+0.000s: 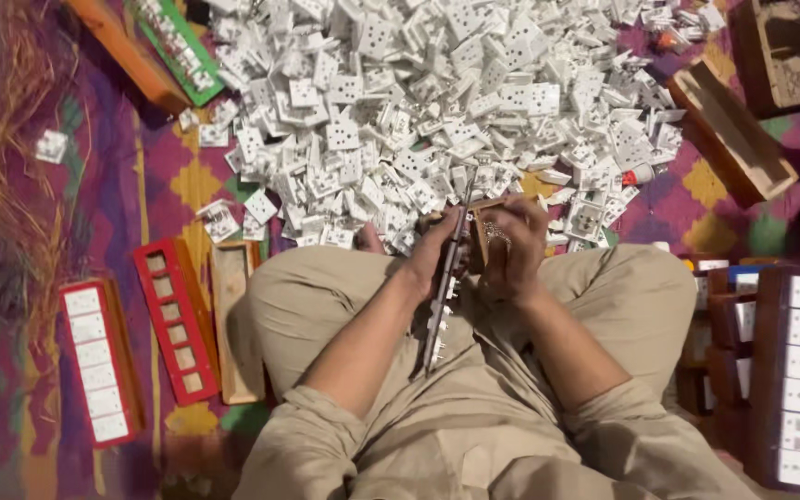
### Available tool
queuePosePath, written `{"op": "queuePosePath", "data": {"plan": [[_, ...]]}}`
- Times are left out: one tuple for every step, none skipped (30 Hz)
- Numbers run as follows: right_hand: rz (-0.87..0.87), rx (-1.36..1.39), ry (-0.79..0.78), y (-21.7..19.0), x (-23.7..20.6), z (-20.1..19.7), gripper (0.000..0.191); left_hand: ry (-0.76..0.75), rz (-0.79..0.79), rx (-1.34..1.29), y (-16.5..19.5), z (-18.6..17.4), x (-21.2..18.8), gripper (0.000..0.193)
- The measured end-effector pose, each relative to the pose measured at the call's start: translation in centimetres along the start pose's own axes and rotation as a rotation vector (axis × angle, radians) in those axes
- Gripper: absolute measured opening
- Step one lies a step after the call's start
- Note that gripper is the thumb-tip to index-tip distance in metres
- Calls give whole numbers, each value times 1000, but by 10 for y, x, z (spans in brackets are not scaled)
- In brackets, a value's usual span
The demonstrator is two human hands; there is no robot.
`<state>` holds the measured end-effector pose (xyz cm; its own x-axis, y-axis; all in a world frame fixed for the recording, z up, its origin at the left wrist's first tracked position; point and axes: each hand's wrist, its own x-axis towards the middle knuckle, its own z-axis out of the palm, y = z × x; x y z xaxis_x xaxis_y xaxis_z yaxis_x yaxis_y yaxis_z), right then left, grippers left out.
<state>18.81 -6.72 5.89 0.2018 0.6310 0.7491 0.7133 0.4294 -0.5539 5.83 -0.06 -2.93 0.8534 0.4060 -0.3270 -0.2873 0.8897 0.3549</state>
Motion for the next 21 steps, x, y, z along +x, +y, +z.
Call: {"op": "queuePosePath", "data": {"plan": [[18, 5, 0, -4, -1, 1, 25, 1, 7, -6, 1, 0, -2, 46], [38, 11, -5, -7, -2, 0, 28, 63, -24, 4, 2, 1, -3, 44], [108, -29, -27, -9, -2, 1, 27, 124, -56, 11, 2, 2, -5, 43], [174, -68, -48, -10, -2, 1, 27, 182, -83, 22, 3, 4, -5, 42], [236, -104, -67, -10, -2, 3, 27, 149, -55, 19, 3, 5, -5, 41], [131, -71, -20, -11, -2, 3, 29, 118, -25, 19, 3, 6, -7, 40], [22, -39, 27, -11, -2, 3, 31, 85, 7, 18, 4, 7, -8, 40], [-87, -7, 70, -12, -1, 4, 34, 75, 0, 25, 6, 8, -7, 41], [-10, -18, 30, -12, -1, 5, 34, 70, -8, 27, 7, 9, -8, 43], [72, -30, -12, -14, -1, 6, 33, 68, -22, 27, 7, 10, -9, 44], [154, -46, -50, -16, -3, 8, 33, 79, 8, 46, 7, 11, -12, 44], [130, -47, -27, -16, -3, 6, 34, 79, 38, 70, 8, 13, -11, 45], [98, -48, 1, -18, -5, 6, 35, 74, 74, 101, 9, 14, -11, 47], [63, -44, 31, -18, -6, 6, 35, 94, 40, 89, 10, 16, -11, 47], [50, -45, 26, -17, -8, 6, 35, 119, 5, 74, 9, 18, -12, 47], [41, -46, 20, -17, -11, 5, 35, 145, -32, 57, 8, 20, -13, 47], [33, -51, 12, -14, -14, 3, 35, 184, -47, 72, 8, 22, -14, 47], [66, -33, 11, -13, -18, 3, 36, 223, -62, 87, 8, 23, -16, 47], [94, -15, 11, -9, -21, 2, 36, 258, -73, 104, 8, 23, -17, 47], [119, 3, 13, -4, -23, 2, 37, 248, -31, 103, 7, 24, -17, 44], [240, -82, -86, 2, -26, 2, 35, 239, 11, 103, 7, 23, -19, 42]]}}
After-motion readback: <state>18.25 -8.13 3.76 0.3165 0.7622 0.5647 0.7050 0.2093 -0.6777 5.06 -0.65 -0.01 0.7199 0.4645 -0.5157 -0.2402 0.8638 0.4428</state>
